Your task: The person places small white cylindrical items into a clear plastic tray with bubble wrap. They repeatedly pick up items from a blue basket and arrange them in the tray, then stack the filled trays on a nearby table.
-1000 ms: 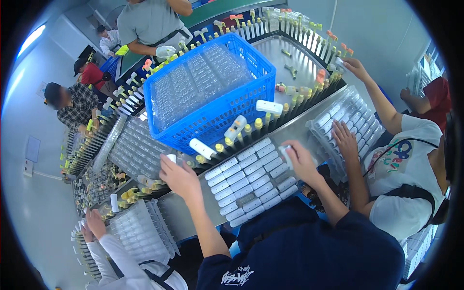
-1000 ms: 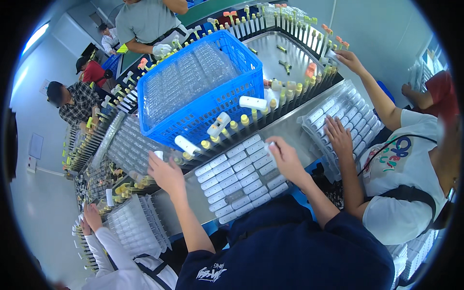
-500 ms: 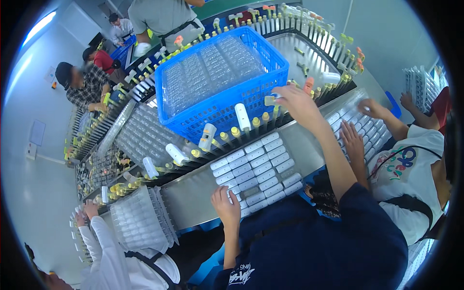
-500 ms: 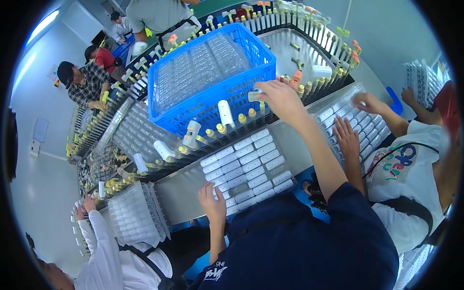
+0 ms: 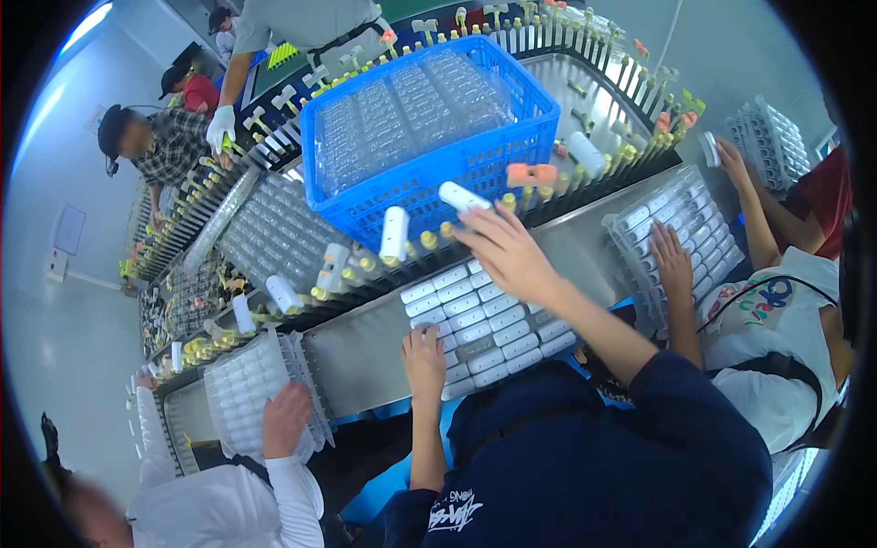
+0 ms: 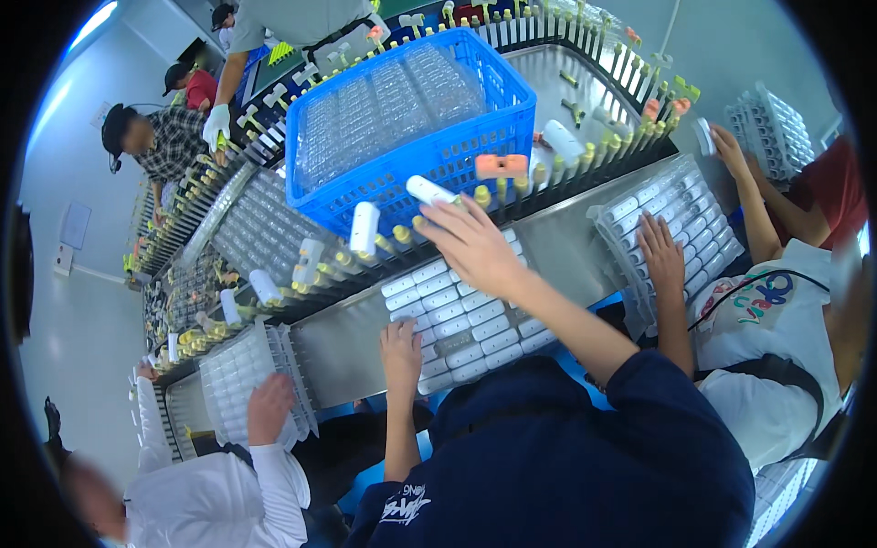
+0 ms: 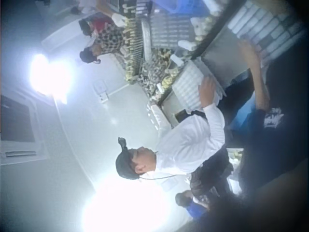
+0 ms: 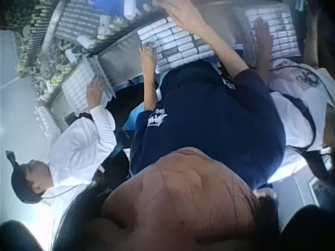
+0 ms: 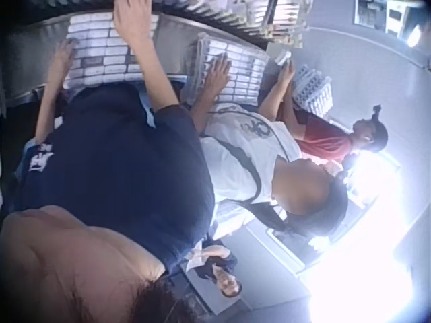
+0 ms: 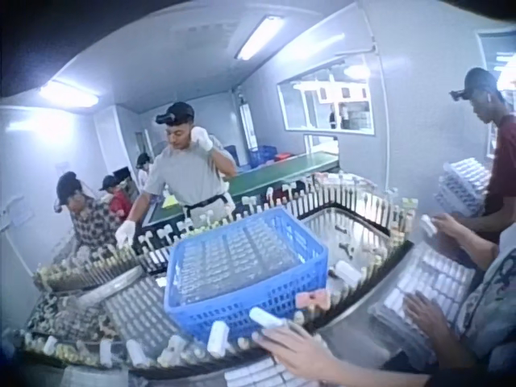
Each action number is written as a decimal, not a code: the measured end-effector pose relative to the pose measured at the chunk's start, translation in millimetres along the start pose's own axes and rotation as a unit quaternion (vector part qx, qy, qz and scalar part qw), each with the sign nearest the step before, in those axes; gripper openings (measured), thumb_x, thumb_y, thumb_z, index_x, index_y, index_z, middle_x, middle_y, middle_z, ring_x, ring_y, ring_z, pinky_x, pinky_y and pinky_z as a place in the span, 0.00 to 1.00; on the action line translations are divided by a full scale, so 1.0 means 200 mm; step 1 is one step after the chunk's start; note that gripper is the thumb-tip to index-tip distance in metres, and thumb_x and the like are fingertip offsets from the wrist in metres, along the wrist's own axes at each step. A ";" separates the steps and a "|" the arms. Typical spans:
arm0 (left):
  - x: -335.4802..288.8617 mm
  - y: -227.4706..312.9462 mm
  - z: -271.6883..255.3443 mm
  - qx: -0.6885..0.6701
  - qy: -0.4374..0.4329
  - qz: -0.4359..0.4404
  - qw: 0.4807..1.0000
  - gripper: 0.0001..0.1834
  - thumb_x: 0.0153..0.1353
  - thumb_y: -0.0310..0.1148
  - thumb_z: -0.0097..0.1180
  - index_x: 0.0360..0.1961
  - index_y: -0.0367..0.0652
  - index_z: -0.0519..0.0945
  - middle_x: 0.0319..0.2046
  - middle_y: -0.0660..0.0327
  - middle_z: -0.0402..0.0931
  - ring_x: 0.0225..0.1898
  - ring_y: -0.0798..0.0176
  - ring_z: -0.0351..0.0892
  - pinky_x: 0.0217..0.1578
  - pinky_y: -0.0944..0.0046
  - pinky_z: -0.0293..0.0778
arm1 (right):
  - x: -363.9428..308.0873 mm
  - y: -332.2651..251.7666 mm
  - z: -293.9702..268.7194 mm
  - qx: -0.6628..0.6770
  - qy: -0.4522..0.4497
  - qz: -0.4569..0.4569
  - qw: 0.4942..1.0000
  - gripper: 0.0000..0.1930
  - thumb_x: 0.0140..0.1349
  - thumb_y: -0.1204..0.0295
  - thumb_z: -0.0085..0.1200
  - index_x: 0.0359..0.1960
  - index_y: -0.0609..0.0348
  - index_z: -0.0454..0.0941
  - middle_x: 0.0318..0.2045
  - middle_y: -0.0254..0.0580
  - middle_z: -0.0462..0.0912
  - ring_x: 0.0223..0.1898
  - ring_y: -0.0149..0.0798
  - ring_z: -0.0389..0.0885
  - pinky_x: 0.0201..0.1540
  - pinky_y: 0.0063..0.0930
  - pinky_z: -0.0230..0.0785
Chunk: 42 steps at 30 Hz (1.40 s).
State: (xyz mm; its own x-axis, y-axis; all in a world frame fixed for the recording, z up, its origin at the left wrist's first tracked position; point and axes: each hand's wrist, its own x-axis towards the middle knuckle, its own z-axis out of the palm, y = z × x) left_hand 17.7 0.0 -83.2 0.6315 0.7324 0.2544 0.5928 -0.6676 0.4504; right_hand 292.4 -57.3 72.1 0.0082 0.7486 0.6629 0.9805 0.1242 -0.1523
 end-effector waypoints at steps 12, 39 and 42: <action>0.19 -0.11 0.00 0.079 -0.099 0.178 0.976 0.18 0.64 0.34 0.69 0.54 0.43 0.83 0.50 0.58 0.81 0.56 0.49 0.77 0.59 0.45 0.70 | -0.94 0.21 0.09 0.033 -0.300 0.253 0.919 0.16 0.64 0.71 0.67 0.54 0.46 0.85 0.54 0.37 0.82 0.61 0.51 0.80 0.65 0.54 0.73; 1.28 0.66 -0.56 -0.025 -0.005 0.414 0.910 0.24 0.66 0.32 0.66 0.64 0.48 0.82 0.59 0.58 0.81 0.65 0.46 0.75 0.68 0.45 0.69 | -0.63 0.02 -0.45 0.235 -0.044 0.383 0.892 0.16 0.81 0.70 0.52 0.64 0.65 0.73 0.51 0.63 0.85 0.54 0.61 0.86 0.59 0.46 0.77; 1.31 0.59 -0.52 -0.056 -0.094 0.368 0.923 0.24 0.68 0.33 0.65 0.64 0.48 0.82 0.59 0.57 0.81 0.65 0.46 0.75 0.67 0.45 0.71 | -0.65 0.02 -0.47 0.237 -0.029 0.388 0.890 0.17 0.82 0.70 0.51 0.65 0.66 0.73 0.52 0.63 0.85 0.55 0.59 0.87 0.60 0.45 0.77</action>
State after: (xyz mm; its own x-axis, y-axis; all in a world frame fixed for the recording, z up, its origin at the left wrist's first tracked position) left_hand 200.3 127.3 125.1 0.9248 0.0421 0.3782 -0.0804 -0.9498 0.3023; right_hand 314.6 -214.0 54.1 0.6238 0.7588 0.1872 0.4914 -0.1945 -0.8489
